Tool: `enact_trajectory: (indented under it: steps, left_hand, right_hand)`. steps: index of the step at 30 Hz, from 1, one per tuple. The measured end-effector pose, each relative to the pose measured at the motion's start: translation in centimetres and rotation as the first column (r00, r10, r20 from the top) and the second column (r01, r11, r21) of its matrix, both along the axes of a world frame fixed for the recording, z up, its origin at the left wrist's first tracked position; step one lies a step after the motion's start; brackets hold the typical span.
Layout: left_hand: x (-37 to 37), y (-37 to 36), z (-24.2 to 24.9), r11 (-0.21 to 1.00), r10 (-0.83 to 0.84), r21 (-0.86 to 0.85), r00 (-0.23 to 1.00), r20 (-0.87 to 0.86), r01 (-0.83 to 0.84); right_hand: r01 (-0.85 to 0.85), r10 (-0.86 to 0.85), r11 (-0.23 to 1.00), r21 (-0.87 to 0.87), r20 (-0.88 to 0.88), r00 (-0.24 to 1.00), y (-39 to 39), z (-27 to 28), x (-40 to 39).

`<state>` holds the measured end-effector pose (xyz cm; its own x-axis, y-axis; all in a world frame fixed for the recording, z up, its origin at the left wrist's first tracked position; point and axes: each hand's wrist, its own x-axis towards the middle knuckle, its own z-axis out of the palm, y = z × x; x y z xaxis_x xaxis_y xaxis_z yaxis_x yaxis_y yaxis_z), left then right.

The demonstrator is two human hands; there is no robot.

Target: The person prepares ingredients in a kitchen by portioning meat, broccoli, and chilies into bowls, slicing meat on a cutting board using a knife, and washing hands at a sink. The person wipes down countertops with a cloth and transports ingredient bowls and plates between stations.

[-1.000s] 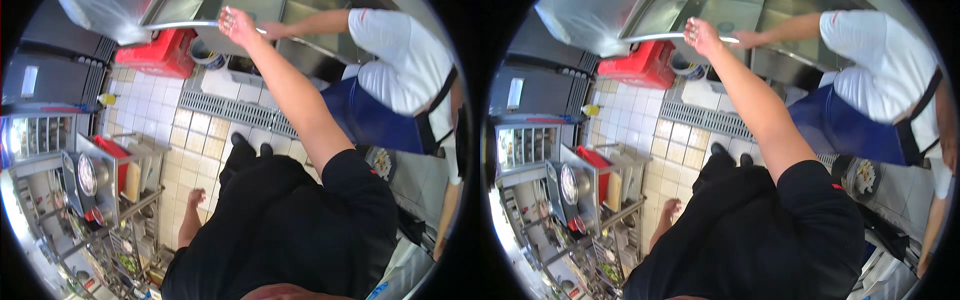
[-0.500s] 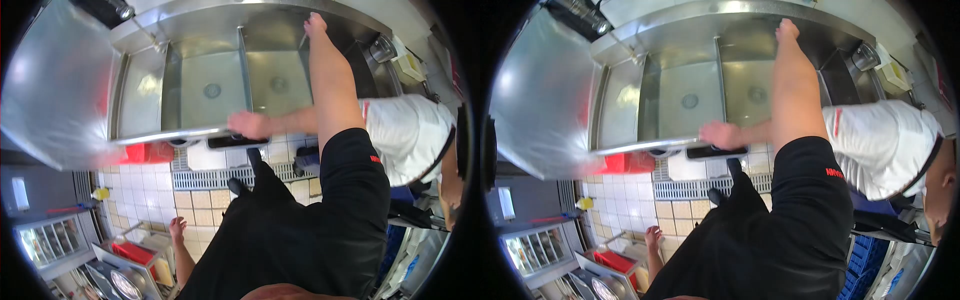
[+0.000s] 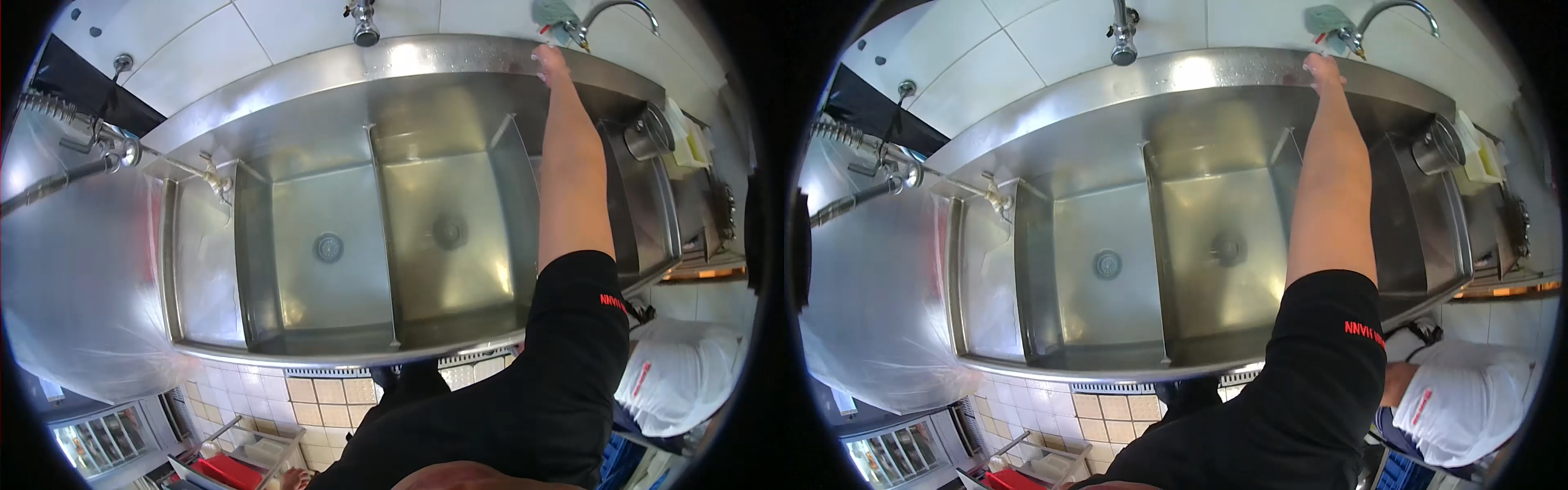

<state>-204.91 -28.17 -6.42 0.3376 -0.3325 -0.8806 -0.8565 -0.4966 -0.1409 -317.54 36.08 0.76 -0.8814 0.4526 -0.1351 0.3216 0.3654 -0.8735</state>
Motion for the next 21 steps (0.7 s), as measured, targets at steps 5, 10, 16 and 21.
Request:
enact_trajectory:
  steps: [5, 10, 16, 21]
  left_hand:
    - [-5.2, -0.7, 3.1, 0.992, 0.037, -0.123, 0.999, -0.031, -0.04]
    - [-9.6, 0.1, 4.1, 0.985, 0.027, -0.167, 0.998, -0.062, -0.037]
    - [-14.1, 0.7, 4.5, 0.981, -0.009, -0.192, 0.994, -0.107, -0.011]
    - [-19.0, -0.1, 3.6, 0.98, -0.039, -0.201, 0.991, -0.128, 0.013]
  right_hand:
    - [-0.091, 0.102, 0.986, -0.141, 0.069, 0.992, 2.2, 2.2, -4.7]
    - [-0.021, -0.118, 0.882, -0.471, -0.265, 0.957, 7.8, -1.2, 0.5]
    - [0.314, -0.713, 0.431, -0.846, -0.106, 0.693, 20.6, -5.2, 18.0]
    - [0.213, -0.672, 0.425, -0.88, -0.149, 0.725, 27.1, -6.2, 18.5]
